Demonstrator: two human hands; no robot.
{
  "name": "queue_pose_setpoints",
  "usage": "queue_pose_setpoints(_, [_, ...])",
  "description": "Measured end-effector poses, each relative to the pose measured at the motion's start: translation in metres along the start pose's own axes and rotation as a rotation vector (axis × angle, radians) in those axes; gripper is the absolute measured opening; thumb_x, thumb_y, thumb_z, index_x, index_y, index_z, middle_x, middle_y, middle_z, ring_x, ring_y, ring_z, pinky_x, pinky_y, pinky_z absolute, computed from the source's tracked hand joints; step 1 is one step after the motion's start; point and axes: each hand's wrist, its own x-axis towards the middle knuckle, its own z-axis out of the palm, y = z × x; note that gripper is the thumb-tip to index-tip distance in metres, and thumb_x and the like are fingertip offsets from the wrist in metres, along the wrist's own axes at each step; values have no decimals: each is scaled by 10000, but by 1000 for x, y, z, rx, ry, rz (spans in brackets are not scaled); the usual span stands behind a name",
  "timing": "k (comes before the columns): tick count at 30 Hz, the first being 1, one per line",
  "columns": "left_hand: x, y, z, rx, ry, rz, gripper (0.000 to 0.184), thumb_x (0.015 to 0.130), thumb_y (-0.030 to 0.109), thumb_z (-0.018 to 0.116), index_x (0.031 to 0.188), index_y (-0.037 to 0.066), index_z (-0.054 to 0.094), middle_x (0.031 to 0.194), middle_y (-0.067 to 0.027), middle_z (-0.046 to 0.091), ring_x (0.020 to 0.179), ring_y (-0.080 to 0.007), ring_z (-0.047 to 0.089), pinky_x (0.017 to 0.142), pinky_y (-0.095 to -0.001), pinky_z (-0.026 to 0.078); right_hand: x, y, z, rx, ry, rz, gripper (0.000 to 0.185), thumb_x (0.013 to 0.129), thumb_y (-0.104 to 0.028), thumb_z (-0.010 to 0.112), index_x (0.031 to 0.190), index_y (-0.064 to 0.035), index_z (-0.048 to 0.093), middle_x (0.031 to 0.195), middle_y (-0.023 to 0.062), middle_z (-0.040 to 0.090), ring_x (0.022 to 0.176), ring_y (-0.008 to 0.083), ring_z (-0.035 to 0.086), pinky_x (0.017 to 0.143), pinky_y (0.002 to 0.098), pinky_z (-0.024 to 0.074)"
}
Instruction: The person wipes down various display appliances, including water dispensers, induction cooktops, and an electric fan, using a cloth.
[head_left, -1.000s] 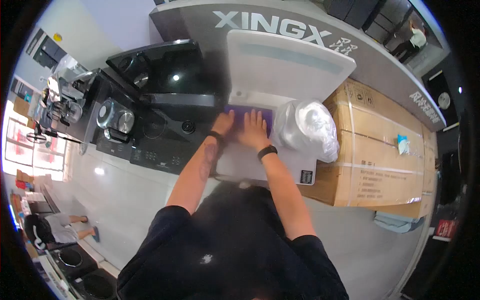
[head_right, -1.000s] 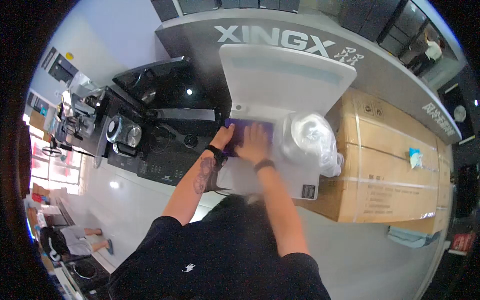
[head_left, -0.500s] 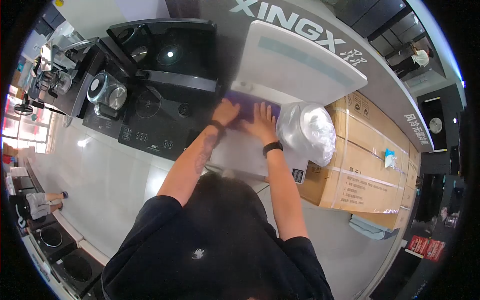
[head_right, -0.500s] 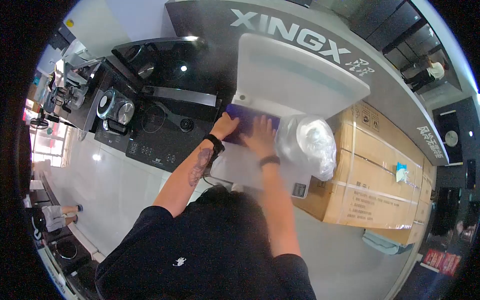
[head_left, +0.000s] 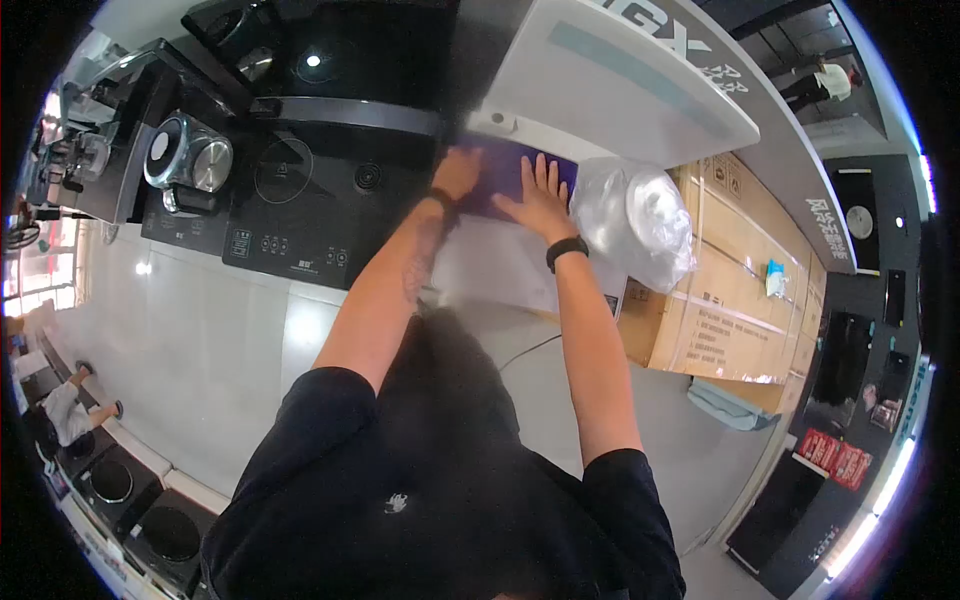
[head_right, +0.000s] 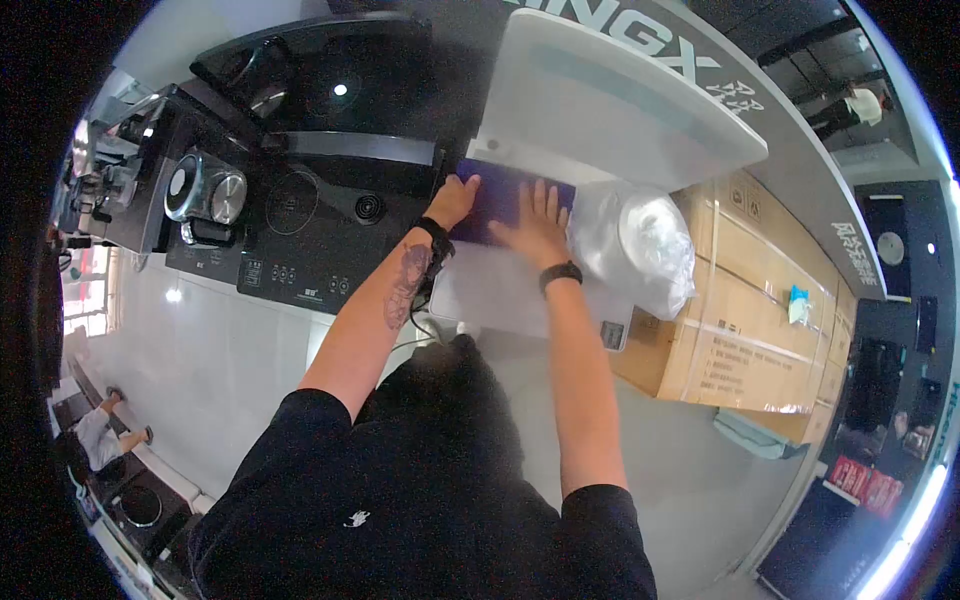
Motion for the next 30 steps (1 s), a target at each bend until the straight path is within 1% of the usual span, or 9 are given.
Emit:
queue_pose_setpoints(3, [2, -7, 7, -55, -7, -95, 624, 950, 470, 440, 1212, -95, 467, 1164, -350, 576, 1088, -482, 572, 933, -503, 460, 0, 1, 4, -11, -31, 16, 991, 830, -659, 532, 1541, -108, 116, 1603, 180, 34, 1476, 375, -10, 1162, 538, 41])
queue_pose_setpoints(6, [-9, -6, 1, -65, -52, -119, 631, 956, 475, 425, 1227, -93, 463, 1194, -363, 554, 1124, -479, 554, 964, -498, 440, -9, -3, 11, -6, -1, 19, 966, 843, -655, 513, 1539, -108, 125, 1604, 174, 44, 1474, 381, 4, 1160, 547, 59])
queue_pose_setpoints(10, [-35, -6, -15, 65, -207, 12, 624, 970, 467, 392, 1244, -90, 458, 1218, -363, 542, 1176, -481, 519, 1007, -495, 409, -19, -9, 20, -13, 72, 5, 921, 829, -612, 569, 1506, -82, 240, 1581, 198, 142, 1463, 403, 84, 1139, 594, 129])
queue_pose_setpoints(14, [-54, -30, 9, -108, -56, -146, 588, 982, 437, 382, 1196, -103, 473, 1169, -358, 568, 1113, -502, 546, 969, -525, 419, -42, -14, 34, -35, 119, -14, 894, 836, -605, 568, 1499, -91, 260, 1573, 204, 167, 1454, 413, 122, 1127, 608, 151])
queue_pose_setpoints(18, [-91, -46, 13, -133, 25, -4, 552, 990, 414, 415, 1121, -121, 451, 1007, -407, 591, 996, -542, 572, 882, -535, 463, -66, -16, 53, -40, 157, -20, 868, 851, -585, 566, 1494, -83, 269, 1564, 209, 190, 1449, 414, 139, 1120, 616, 158])
queue_pose_setpoints(21, [-116, -51, 11, -150, 18, -14, 542, 991, 403, 416, 1109, -125, 452, 1002, -405, 593, 985, -543, 574, 867, -535, 470, -91, -21, 61, -68, 196, -50, 843, 866, -554, 564, 1490, -68, 272, 1556, 212, 208, 1445, 412, 150, 1118, 615, 167])
queue_pose_setpoints(24, [-134, -65, 14, -89, 29, 49, 569, 991, 403, 415, 1152, -142, 436, 1004, -412, 587, 985, -538, 576, 859, -532, 473, -112, -31, 61, -66, 182, -33, 826, 872, -527, 571, 1484, -56, 279, 1552, 213, 218, 1436, 416, 176, 1116, 606, 184])
queue_pose_setpoints(27, [-150, -69, 9, -104, 8, 92, 588, 993, 392, 409, 1204, -156, 411, 1007, -417, 581, 984, -531, 581, 857, -529, 474, -132, -38, 62, -57, 255, -66, 802, 864, -502, 590, 1466, -50, 314, 1530, 217, 260, 1415, 423, 225, 1103, 596, 226])
queue_pose_setpoints(30, [-153, -75, 13, -80, -28, 36, 568, 992, 349, 421, 1248, -157, 380, 1024, -413, 580, 988, -524, 582, 864, -518, 472, -147, -39, 76, -115, 333, -82, 771, 857, -465, 610, 1442, -36, 350, 1502, 217, 307, 1394, 423, 267, 1082, 589, 270])
